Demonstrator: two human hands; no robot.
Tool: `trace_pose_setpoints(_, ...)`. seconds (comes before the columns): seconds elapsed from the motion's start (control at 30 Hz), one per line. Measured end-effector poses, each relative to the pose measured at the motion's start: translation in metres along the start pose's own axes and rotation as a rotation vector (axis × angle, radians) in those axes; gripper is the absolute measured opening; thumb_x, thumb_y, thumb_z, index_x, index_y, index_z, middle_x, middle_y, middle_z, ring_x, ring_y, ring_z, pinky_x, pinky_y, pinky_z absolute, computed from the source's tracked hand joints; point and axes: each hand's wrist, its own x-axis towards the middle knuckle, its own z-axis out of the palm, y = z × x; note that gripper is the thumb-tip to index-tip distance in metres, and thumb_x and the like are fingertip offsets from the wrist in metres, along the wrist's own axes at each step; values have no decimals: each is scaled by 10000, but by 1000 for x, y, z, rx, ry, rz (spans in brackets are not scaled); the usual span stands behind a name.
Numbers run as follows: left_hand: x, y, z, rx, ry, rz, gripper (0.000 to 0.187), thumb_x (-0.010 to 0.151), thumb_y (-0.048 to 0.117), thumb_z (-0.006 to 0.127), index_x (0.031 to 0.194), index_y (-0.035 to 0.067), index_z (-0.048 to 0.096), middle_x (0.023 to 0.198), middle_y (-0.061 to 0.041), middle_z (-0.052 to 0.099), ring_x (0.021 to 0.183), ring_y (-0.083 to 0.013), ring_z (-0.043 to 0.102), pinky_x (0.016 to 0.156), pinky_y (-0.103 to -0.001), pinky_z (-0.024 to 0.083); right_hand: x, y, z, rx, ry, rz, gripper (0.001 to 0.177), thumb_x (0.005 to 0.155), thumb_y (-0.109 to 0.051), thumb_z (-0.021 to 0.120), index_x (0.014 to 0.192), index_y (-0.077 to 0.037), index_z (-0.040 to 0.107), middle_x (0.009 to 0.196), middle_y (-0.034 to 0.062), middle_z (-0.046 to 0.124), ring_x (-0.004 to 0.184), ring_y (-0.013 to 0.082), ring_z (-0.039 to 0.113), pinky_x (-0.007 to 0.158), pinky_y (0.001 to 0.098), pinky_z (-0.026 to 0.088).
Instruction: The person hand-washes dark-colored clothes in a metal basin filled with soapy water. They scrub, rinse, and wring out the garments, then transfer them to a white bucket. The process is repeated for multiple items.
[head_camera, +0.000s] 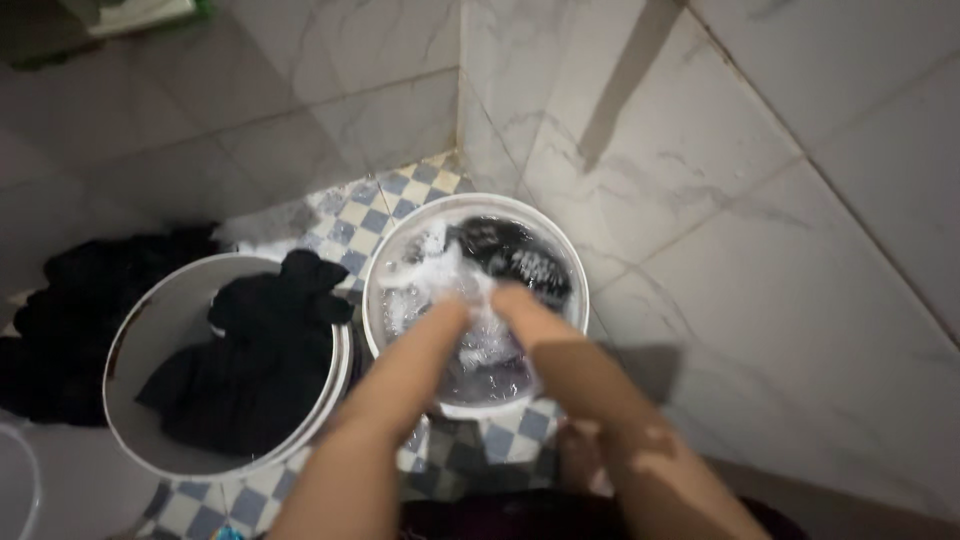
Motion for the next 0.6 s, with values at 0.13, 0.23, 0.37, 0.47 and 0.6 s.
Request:
trace_pose_setpoints(0.13, -65, -13, -1, -280, 284, -24, 483, 862, 203, 665, 1345, 198, 633, 1276, -180, 666, 1220, -362, 614, 1023, -473, 488, -70, 37, -44, 496, 103, -29, 392, 775, -2, 594, 1163, -5, 651, 1029, 163, 700, 957, 270, 636, 841, 410, 527)
trace_pose_setpoints(0.23, -112, 0, -2, -1364, 827, -66, 600, 792, 174, 681, 1375, 189, 539, 1269, -177, 680, 1197, -351, 653, 1013, -433, 517, -113, 43, -73, 1136, 345, -136, 381, 754, 75, 564, 1114, 22, 676, 969, 145, 729, 891, 251, 687, 798, 374, 564)
trace_pose_setpoints(0.37, -134, 20, -4, -2664, 59, 171, 620, 801, 529, 601, 1358, 285, 479, 1329, -75, 608, 1203, -326, 578, 951, -550, 446, -171, -23, -67, 1601, 594, -545, 517, 702, 112, 583, 1208, 8, 614, 1078, 95, 694, 988, 195, 669, 888, 326, 562)
trace_pose_setpoints(0.47, -131, 25, 4, -2508, 227, 645, 769, 813, 646, 623, 1379, 135, 526, 1289, -138, 631, 1153, -310, 601, 984, -507, 469, -222, -89, -40, 896, 822, -545, 603, 644, -64, 700, 1218, 26, 540, 1021, 129, 650, 954, 239, 655, 824, 362, 532)
trace_pose_setpoints(0.6, -110, 33, 24, -2574, 347, 724, 676, 831, 544, 620, 1339, 105, 546, 1248, -145, 639, 1101, -309, 622, 956, -505, 493, -211, -114, -42, 188, 933, -470, 521, 758, -537, 833, 726, -52, 648, 881, 150, 664, 711, 350, 672, 632, 475, 529)
